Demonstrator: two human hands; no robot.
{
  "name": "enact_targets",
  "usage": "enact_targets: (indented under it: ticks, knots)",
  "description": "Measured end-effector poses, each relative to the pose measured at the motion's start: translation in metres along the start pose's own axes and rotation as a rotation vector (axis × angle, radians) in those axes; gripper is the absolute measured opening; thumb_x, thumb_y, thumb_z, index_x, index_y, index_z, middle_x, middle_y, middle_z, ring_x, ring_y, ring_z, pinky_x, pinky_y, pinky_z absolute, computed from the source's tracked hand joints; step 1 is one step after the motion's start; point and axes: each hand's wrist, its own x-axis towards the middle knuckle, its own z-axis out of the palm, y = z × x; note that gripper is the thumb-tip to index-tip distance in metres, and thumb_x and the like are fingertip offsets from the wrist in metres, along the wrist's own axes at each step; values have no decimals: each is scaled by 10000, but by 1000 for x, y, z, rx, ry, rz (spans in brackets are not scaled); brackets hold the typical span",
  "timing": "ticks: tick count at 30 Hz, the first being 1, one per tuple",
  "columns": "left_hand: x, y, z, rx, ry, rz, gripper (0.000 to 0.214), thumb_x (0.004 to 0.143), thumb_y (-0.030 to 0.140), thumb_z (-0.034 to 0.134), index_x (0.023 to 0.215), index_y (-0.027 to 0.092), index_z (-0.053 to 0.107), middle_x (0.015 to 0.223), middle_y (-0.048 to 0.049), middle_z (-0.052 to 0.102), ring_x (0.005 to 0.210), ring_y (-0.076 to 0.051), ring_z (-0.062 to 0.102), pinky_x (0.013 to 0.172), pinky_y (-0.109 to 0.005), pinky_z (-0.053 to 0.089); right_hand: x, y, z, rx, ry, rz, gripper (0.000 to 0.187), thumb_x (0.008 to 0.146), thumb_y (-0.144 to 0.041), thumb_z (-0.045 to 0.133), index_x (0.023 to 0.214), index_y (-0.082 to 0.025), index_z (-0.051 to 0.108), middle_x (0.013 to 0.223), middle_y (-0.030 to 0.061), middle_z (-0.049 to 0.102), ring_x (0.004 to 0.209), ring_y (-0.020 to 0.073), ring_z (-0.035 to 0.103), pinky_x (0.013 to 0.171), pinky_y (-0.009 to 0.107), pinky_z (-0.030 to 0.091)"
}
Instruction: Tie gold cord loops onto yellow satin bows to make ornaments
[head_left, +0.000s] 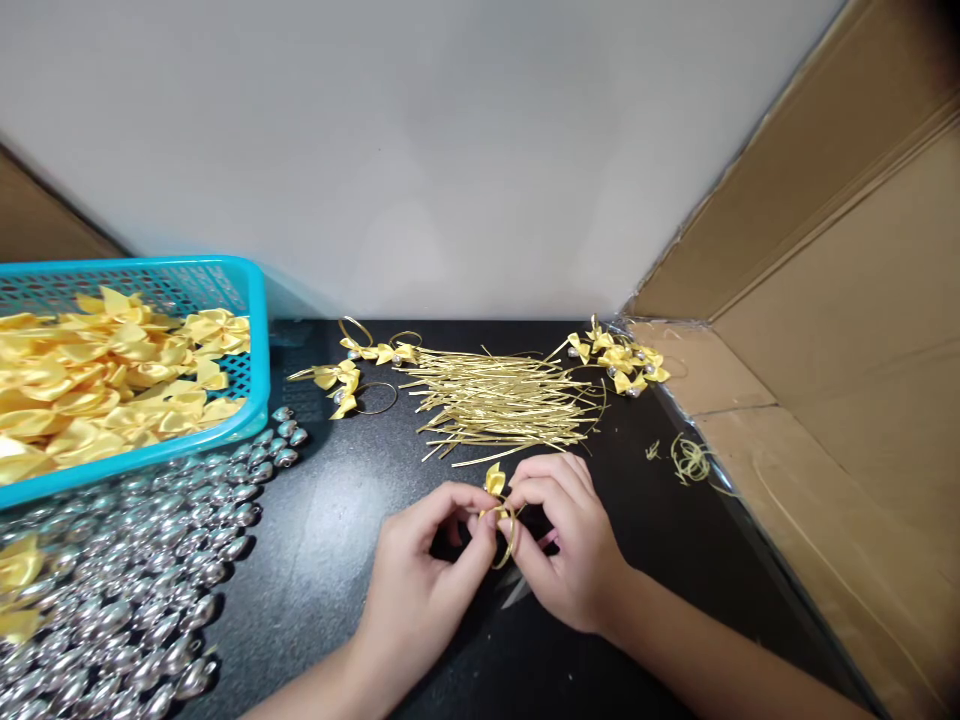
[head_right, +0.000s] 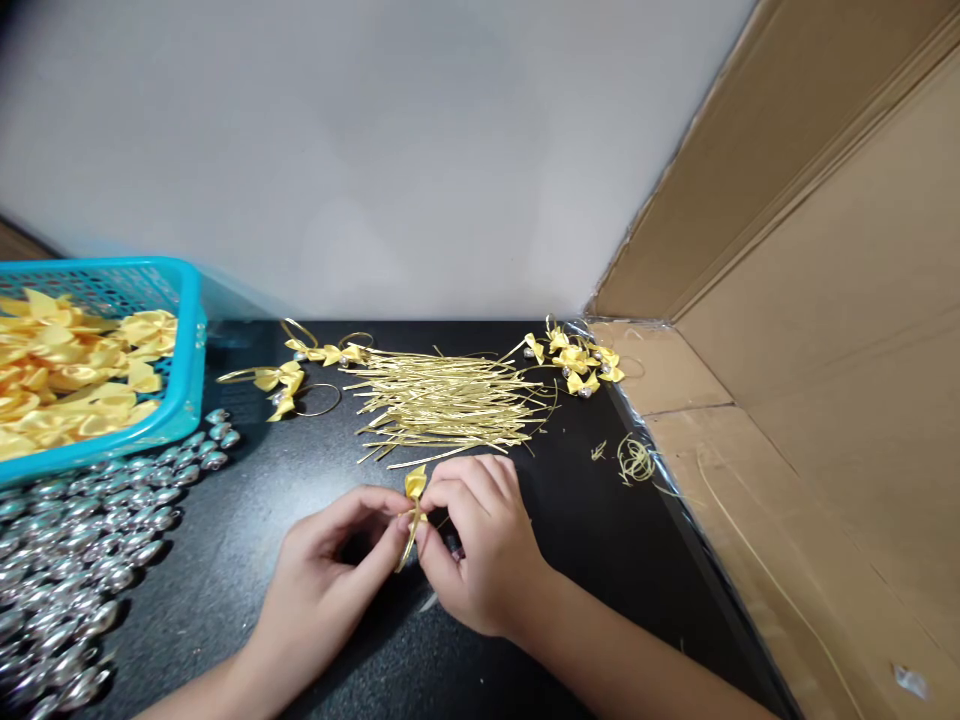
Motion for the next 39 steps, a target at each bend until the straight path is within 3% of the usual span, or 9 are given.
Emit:
enact_targets:
  ticks: [5, 10, 15, 24, 28, 31, 33, 36, 39]
  knots:
    - [0, -1, 0, -5, 9, -11, 67, 828, 183, 607, 801, 203, 665, 628, 33, 676, 540, -123, 599, 525, -213, 473, 1, -2, -1, 25, 51, 55, 135, 747, -113, 645, 855, -178, 596, 851, 36, 611, 803, 182, 560, 751, 350, 418]
    - [-1, -1, 0, 25, -2, 2, 61, 832, 183, 612, 829, 204, 669, 650, 33, 692, 551, -124, 620, 542, -218, 483, 4, -5, 1, 37, 90, 88, 49, 776, -142, 660, 799, -185, 656, 792, 30, 640, 752, 175, 577, 703, 336, 438]
    - [-1, 1, 1, 60, 8, 25, 60, 819, 166, 618, 803, 199, 666, 616, 34, 668, 537, -126, 612, 519, -217, 467, 5, -10, 0, 41, 119, 147, 94, 781, -131, 661, 741, -211, 689, 732, 20, 654, 714, 176, 582, 661, 326, 441]
    - [-1, -1, 1, 84, 28, 56, 86, 795, 138, 628, 825, 204, 673, 632, 36, 669, 533, -117, 608, 519, -205, 466, 6, -13, -2, 250, 46, 226, 112, 716, -100, 547, 650, -187, 522, 722, 14, 583, 741, 171, 555, 673, 321, 427]
    - [-2, -2, 1, 95, 24, 32, 72, 812, 159, 625, 852, 197, 672, 630, 32, 665, 532, -121, 608, 522, -216, 468, 6, -10, -7, 267, 128, 209, 98, 726, -103, 519, 738, -199, 498, 757, 5, 547, 747, 162, 532, 679, 321, 422]
    - [-2, -2, 1, 105, 20, 53, 82, 804, 152, 623, 851, 191, 678, 632, 27, 670, 532, -124, 612, 517, -217, 471, 6, -14, -12, 164, 136, 64, 137, 752, -122, 535, 853, -210, 561, 821, 14, 579, 794, 179, 534, 729, 359, 405]
    - [-1, -1, 0, 103, 24, 72, 98, 784, 141, 633, 853, 190, 682, 635, 26, 679, 529, -124, 613, 509, -214, 475, 7, -17, -13, -1, 82, -17, 106, 748, -147, 598, 819, -226, 601, 825, 9, 607, 797, 191, 526, 759, 392, 362]
    - [-1, -1, 0, 116, 35, 82, 106, 785, 140, 638, 861, 196, 687, 646, 27, 693, 531, -123, 621, 516, -211, 484, 9, -18, -11, -202, 34, 19, 65, 733, -185, 670, 755, -234, 634, 811, 10, 617, 807, 207, 519, 769, 414, 315]
    - [-1, -2, 0, 134, 38, 83, 101, 811, 149, 627, 871, 200, 690, 661, 22, 703, 545, -126, 640, 526, -213, 489, 9, -14, -10, -238, -4, 58, 52, 746, -187, 668, 768, -232, 651, 836, 24, 621, 842, 220, 524, 780, 421, 310]
